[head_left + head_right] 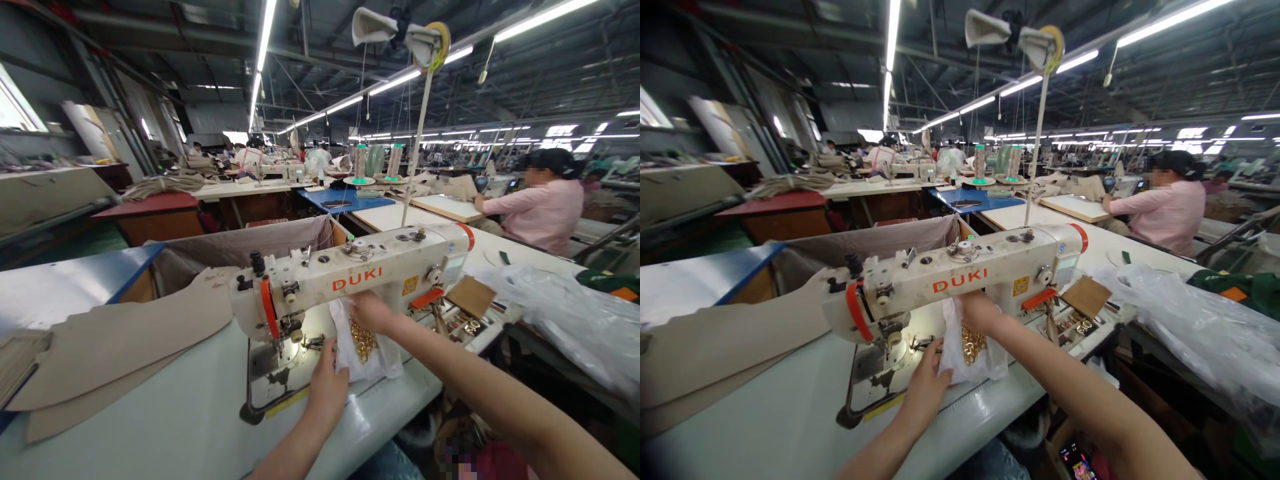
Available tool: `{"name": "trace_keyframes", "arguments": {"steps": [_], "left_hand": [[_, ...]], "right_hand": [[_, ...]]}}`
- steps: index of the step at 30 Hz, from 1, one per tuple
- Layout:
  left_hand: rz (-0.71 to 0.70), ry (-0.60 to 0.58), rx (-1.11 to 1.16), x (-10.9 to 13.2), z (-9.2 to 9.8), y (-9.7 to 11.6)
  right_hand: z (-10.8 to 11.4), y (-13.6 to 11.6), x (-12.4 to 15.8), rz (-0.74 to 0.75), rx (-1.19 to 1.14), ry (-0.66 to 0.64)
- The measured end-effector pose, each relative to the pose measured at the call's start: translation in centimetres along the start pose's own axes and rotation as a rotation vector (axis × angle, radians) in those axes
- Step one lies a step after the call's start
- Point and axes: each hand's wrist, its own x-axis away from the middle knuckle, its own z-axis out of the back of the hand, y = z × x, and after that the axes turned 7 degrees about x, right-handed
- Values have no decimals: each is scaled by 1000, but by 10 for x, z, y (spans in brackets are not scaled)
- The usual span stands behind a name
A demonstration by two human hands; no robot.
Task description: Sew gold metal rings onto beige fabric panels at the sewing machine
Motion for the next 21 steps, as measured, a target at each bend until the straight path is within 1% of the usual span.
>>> {"name": "trace_keyframes", "arguments": {"steps": [4,7,9,12,14,16,18,19,21], "left_hand": [[27,22,120,-7,-14,0],[42,41,172,-12,-23,3],[52,19,136,-13,-22,6],[14,11,-98,-12,-10,15],[-83,13,-324,-10,2,24],[-222,-23,-542,-8,9,36],[-306,-65,-730,-8,10,50],[-311,-76,-794,-10,7,57],[-267,-77,-850,-20,-2,68]], "right_hand": [[11,15,60,-61,-29,48],[6,18,99,-126,-44,75],[-1,15,118,-134,-78,97],[-10,8,133,-126,-146,152],[-12,2,139,-112,-174,190],[-12,-5,142,-76,-184,219],[-11,-12,146,-33,-174,227],[-10,-16,147,-18,-162,222],[-10,-21,151,2,-133,196]]}}
